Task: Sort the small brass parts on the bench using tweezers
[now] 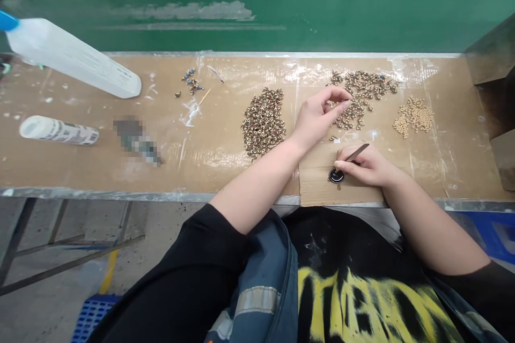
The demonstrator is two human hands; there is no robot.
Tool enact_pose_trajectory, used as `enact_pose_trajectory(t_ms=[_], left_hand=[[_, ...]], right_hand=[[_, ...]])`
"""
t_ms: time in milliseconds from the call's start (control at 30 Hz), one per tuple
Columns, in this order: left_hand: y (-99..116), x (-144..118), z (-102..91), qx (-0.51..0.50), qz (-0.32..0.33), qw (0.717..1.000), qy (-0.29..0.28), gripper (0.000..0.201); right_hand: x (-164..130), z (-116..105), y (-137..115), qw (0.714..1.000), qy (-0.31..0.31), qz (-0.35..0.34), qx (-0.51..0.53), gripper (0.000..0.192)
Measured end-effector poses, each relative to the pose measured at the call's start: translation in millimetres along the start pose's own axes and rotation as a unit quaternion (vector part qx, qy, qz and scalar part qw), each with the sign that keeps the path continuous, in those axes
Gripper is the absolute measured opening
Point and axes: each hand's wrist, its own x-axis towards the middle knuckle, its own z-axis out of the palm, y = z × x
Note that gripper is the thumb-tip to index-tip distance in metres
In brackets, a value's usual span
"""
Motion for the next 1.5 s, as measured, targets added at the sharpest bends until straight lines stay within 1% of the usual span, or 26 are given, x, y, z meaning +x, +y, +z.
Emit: enact_pose_trajectory(t_ms=[67, 200, 367, 500, 633, 733, 800, 833, 867, 900, 967, 1000, 1033, 1100, 1167, 1200, 1267, 1300, 1400, 1500], left_hand=[[0, -1, 0.1, -0.005, 0.004, 1.000, -0.007, 0.014], [0, -1, 0.1, 0.005, 0.003, 1.000, -0.021, 0.015], [0, -1, -0.8, 0.007, 0.005, 1.000, -0.013, 0.015], [3, 0, -0.7, -0.005, -0.007, 1.000, -0.007, 0.014], [5, 1, 1.2, -0.026, -0.025, 0.999, -0.015, 0.014], [4, 0, 2.2, -0.038, -0.029, 0.998, -0.027, 0.016], [4, -1, 2.5, -0.044, -0.028, 0.998, -0.037, 0.018], [4, -1, 2.6, -0.047, -0.028, 0.998, -0.041, 0.019], [4, -1, 2.7, -0.050, -0.029, 0.997, -0.043, 0.020], [4, -1, 2.9, -0.055, -0.028, 0.997, -0.044, 0.021], [4, -1, 3.4, -0.067, -0.022, 0.997, -0.043, 0.021], [5, -1, 3.7, -0.074, -0.017, 0.996, -0.041, 0.021], [5, -2, 4.0, -0.077, -0.011, 0.996, -0.040, 0.021], [6, -2, 4.3, -0.074, -0.005, 0.996, -0.044, 0.023], [8, -3, 4.2, -0.056, 0.002, 0.997, -0.059, 0.026], [10, -4, 4.0, -0.044, 0.008, 0.997, -0.067, 0.027], [13, -6, 3.7, -0.019, 0.023, 0.996, -0.079, 0.027], [14, -7, 3.6, -0.010, 0.028, 0.996, -0.083, 0.027], [17, -9, 3.5, 0.003, 0.037, 0.995, -0.089, 0.027], [17, -10, 3.7, 0.001, 0.054, 0.996, -0.073, 0.026]], right_hand=[[-1, 0, 1, 1.000, 0.003, 0.002, -0.002, 0.032], [-4, 2, 2, 1.000, 0.017, -0.017, -0.005, 0.034], [-4, 4, 1, 1.000, 0.009, -0.021, -0.018, 0.035], [-4, 5, -1, 0.999, 0.015, -0.032, -0.022, 0.032], [-5, 4, -1, 0.999, 0.016, -0.037, -0.022, 0.030], [-5, 5, -1, 0.998, 0.049, -0.034, -0.003, 0.033], [-5, 6, -3, 0.994, 0.098, -0.030, 0.044, 0.034], [-4, 6, -6, 0.986, 0.139, -0.024, 0.084, 0.034], [-3, 6, -10, 0.972, 0.191, -0.014, 0.133, 0.033], [-2, 6, -17, 0.950, 0.250, 0.000, 0.188, 0.034], [1, 2, -33, 0.885, 0.358, 0.041, 0.295, 0.035], [2, -2, -42, 0.851, 0.394, 0.062, 0.342, 0.036], [3, -5, -51, 0.821, 0.416, 0.082, 0.382, 0.035], [6, -12, -67, 0.777, 0.436, 0.110, 0.441, 0.034], [8, -17, -76, 0.746, 0.446, 0.121, 0.480, 0.032], [9, -19, -78, 0.735, 0.447, 0.123, 0.494, 0.031], [10, -20, -79, 0.727, 0.444, 0.123, 0.508, 0.032], [10, -20, -79, 0.731, 0.440, 0.123, 0.507, 0.033], [12, -20, -78, 0.759, 0.430, 0.126, 0.472, 0.039], [13, -22, -78, 0.782, 0.425, 0.129, 0.438, 0.041]])
